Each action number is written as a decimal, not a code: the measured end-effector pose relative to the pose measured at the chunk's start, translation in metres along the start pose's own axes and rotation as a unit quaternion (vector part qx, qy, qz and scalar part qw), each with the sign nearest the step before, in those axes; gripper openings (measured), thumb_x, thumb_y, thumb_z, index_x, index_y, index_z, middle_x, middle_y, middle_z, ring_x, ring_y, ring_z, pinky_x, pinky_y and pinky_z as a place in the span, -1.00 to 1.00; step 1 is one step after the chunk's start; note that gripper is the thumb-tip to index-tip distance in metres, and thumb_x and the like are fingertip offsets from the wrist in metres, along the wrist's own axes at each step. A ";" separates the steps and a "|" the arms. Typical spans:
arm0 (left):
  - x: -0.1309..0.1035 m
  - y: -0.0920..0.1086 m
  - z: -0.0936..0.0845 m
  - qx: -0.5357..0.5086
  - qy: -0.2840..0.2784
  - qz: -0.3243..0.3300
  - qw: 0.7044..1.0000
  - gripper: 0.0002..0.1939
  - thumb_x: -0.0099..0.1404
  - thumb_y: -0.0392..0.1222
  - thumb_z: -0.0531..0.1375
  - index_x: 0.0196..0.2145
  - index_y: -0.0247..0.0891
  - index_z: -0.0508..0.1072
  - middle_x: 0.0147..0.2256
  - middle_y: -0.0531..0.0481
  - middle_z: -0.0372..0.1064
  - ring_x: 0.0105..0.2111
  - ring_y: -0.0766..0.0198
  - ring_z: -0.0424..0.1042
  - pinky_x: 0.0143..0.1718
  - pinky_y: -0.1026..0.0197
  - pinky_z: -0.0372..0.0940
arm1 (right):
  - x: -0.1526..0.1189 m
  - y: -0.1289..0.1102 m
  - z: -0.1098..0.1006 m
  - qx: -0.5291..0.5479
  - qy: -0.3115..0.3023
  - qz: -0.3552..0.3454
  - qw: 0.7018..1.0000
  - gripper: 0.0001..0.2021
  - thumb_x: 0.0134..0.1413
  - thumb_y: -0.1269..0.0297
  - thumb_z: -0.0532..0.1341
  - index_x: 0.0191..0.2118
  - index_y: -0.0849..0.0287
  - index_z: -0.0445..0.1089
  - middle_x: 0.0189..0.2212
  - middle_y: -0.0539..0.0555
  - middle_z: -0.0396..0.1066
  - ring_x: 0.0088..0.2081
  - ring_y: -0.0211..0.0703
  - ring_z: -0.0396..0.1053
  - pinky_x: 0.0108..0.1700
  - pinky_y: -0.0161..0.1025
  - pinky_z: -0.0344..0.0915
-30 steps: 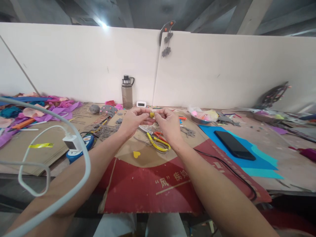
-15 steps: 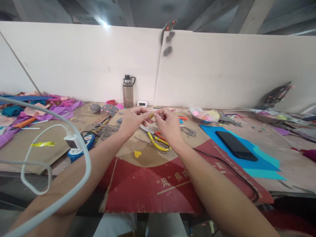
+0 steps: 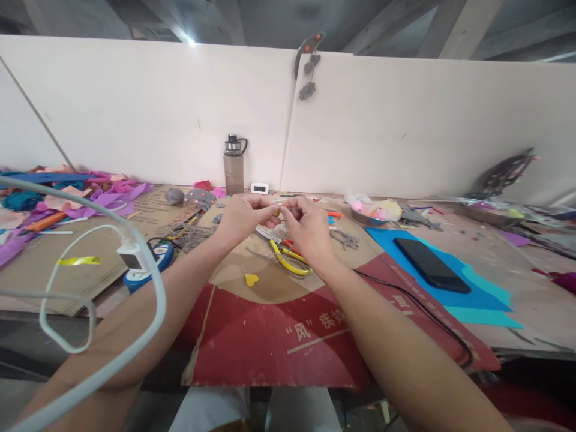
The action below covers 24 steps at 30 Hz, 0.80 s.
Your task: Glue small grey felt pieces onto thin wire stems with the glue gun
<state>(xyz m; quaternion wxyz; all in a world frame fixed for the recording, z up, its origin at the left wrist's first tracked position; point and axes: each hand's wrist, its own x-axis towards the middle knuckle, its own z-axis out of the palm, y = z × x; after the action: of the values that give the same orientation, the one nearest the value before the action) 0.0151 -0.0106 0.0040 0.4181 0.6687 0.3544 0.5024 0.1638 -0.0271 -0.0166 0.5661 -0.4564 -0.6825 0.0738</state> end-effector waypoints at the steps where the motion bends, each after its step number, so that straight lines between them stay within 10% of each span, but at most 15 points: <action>1: 0.000 0.000 0.000 0.004 0.008 0.002 1.000 -0.75 0.04 -0.08 0.35 -0.45 -0.36 0.54 -0.52 -0.11 0.49 -0.52 0.25 0.49 -0.41 0.22 0.43 | 0.000 0.000 0.000 0.006 -0.005 0.001 1.000 -0.88 0.07 0.28 0.14 -0.36 0.18 0.39 -0.57 -0.04 0.25 -0.49 -0.25 0.15 -0.37 -0.28 0.10; 12: 0.011 -0.014 -0.012 -0.019 0.111 0.054 0.992 -0.76 0.07 -0.08 0.32 -0.42 -0.33 0.47 -0.49 -0.04 0.48 -0.48 0.27 0.51 -0.37 0.22 0.42 | 0.001 0.005 0.000 0.040 -0.043 0.002 0.998 -0.82 0.14 0.25 0.08 -0.36 0.18 0.40 -0.43 0.03 0.40 -0.41 -0.22 0.25 -0.31 -0.26 0.15; 24: 0.030 -0.025 -0.041 -0.206 0.191 0.051 0.958 -0.84 0.06 -0.23 0.33 -0.42 -0.34 0.44 -0.48 0.00 0.45 -0.42 0.37 0.49 -0.26 0.29 0.41 | 0.000 0.003 -0.004 0.063 -0.223 0.001 0.973 -0.78 0.12 0.24 0.10 -0.39 0.17 0.45 -0.50 -0.04 0.38 -0.43 -0.25 0.26 -0.36 -0.31 0.14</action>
<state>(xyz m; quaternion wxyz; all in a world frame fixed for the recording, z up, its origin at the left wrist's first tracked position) -0.0186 0.0349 -0.0017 0.4457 0.4765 0.2820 0.7034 0.1691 -0.0271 -0.0167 0.4272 -0.3931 -0.7848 0.2169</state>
